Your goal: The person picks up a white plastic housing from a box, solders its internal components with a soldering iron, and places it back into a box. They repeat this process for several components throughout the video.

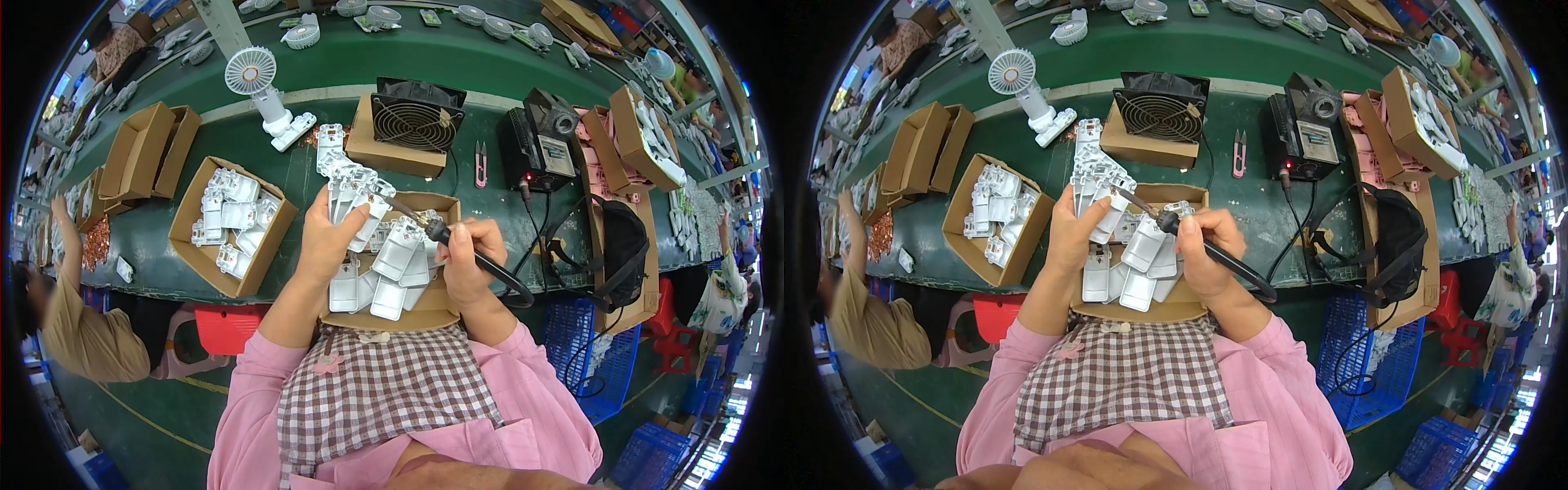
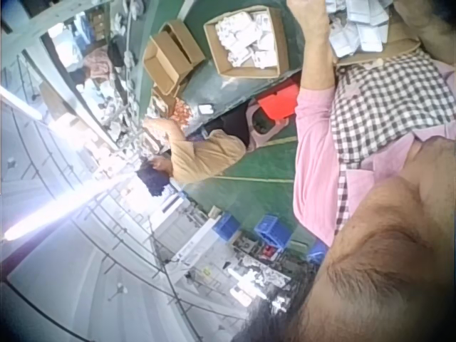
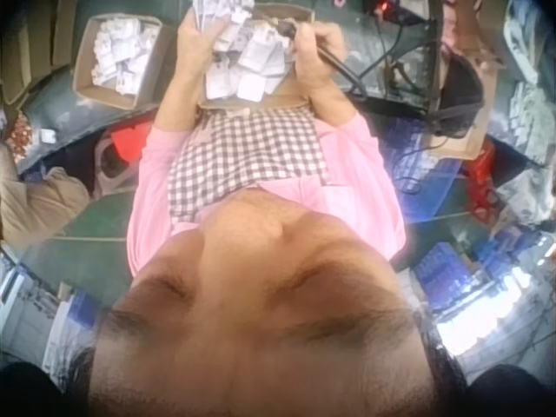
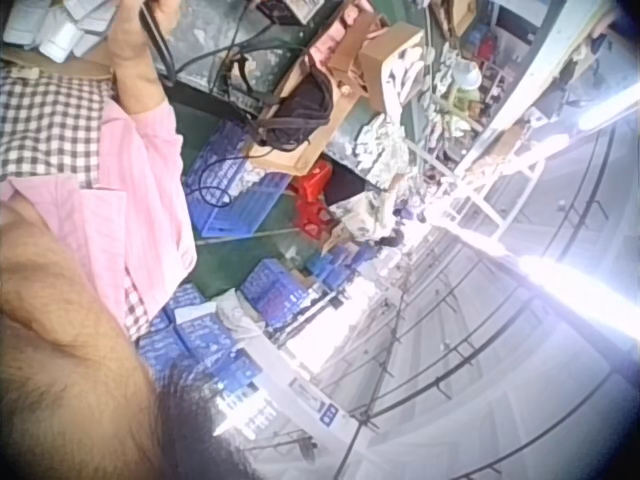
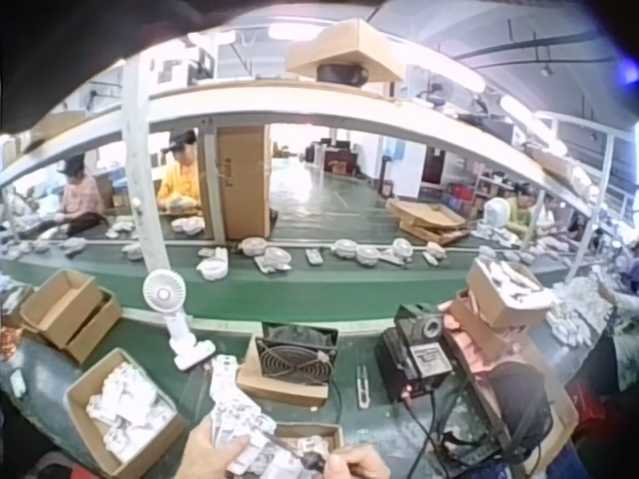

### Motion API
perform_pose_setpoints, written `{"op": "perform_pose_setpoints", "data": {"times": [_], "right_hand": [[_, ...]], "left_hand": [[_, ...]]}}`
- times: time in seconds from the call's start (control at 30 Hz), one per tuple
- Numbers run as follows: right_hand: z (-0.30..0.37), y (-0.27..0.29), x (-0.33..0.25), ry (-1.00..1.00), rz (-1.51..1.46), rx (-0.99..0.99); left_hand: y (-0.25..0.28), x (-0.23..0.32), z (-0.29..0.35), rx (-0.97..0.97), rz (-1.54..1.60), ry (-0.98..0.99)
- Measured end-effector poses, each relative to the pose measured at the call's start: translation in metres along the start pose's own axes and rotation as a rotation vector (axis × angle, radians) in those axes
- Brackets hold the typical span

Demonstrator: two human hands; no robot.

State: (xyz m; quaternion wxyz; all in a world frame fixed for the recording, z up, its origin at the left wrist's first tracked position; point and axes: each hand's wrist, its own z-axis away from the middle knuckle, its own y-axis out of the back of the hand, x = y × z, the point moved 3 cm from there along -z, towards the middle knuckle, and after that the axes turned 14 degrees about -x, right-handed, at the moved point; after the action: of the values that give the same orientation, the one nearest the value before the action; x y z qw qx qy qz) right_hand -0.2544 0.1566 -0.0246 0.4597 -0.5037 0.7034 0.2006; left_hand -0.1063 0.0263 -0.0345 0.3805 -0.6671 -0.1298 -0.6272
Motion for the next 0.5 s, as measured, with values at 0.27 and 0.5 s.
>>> {"op": "perform_pose_setpoints", "data": {"times": [0.27, 0.5], "right_hand": [[-0.0049, -0.0040, 0.0012, -0.122, 0.073, -0.011], [-0.0050, -0.0055, 0.0028, -0.161, 0.093, -0.002]], "left_hand": [[0.0022, -0.0025, 0.0004, 0.076, -0.118, -0.075], [0.0043, -0.0017, 0.0010, 0.074, -0.139, -0.087]]}}
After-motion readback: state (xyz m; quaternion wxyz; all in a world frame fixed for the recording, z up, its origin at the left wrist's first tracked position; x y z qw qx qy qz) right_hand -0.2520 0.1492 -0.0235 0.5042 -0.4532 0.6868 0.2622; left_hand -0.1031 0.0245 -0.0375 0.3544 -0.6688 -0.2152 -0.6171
